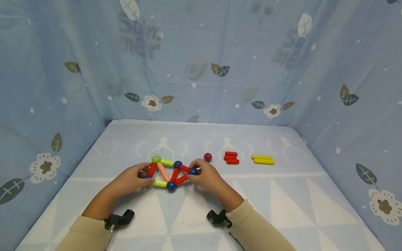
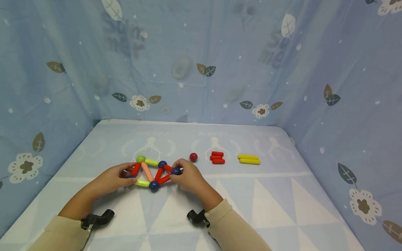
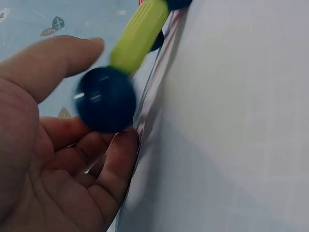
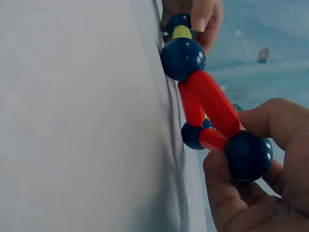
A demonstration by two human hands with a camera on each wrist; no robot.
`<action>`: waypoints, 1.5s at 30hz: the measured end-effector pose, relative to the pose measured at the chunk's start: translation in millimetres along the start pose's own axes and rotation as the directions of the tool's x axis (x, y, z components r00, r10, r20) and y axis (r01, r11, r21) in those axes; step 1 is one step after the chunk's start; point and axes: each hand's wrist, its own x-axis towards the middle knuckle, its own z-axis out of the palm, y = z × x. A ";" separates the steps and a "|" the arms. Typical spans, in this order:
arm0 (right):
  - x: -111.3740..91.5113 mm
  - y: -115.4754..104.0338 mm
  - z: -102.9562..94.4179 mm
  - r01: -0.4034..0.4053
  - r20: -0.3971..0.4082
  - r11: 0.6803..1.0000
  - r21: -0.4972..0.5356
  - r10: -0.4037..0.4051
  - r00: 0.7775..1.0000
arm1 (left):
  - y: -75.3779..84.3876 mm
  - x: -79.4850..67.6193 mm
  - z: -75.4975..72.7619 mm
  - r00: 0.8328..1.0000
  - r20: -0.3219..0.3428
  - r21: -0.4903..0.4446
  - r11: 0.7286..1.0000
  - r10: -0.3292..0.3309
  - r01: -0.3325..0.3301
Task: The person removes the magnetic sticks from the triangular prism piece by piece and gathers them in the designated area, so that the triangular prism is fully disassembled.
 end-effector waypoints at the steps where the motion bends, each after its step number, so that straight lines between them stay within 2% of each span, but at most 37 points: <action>1: 0.9 2.6 0.0 0.009 0.005 1.000 0.000 -0.009 1.000 | -0.7 0.1 0.7 1.000 -0.004 0.009 1.000 0.005 -0.005; 7: 3.6 8.9 -1.9 0.040 0.031 0.998 -0.042 -0.038 0.999 | -1.0 -0.1 -0.7 0.999 -0.004 0.024 0.999 0.032 -0.031; 14: 3.3 10.2 -3.5 0.008 0.015 0.998 -0.068 -0.007 1.000 | -2.2 -0.3 -2.6 0.999 0.013 -0.048 0.998 0.046 -0.045; 19: 4.5 12.6 -3.2 0.024 0.011 0.997 -0.068 -0.023 1.000 | -0.1 -4.2 -3.7 0.998 0.029 -0.049 0.997 0.058 -0.057; 26: 6.3 18.2 -0.9 0.030 0.029 0.985 -0.170 -0.026 0.999 | -0.4 -7.2 -1.8 0.998 0.043 -0.031 0.999 0.046 -0.044; 35: 5.9 13.0 -3.9 0.001 0.006 0.986 -0.165 0.000 1.000 | -1.6 -4.1 -3.5 0.998 0.032 -0.012 0.998 0.057 -0.057; 40: 8.1 13.0 -8.2 -0.036 -0.013 0.989 -0.146 0.035 0.999 | -1.9 -4.5 -4.0 0.997 0.041 -0.018 0.998 0.058 -0.057; 45: 9.9 11.2 -19.2 -0.042 -0.053 0.993 -0.109 0.037 0.998 | -3.0 -5.7 -5.3 0.995 0.070 -0.020 0.998 0.065 -0.064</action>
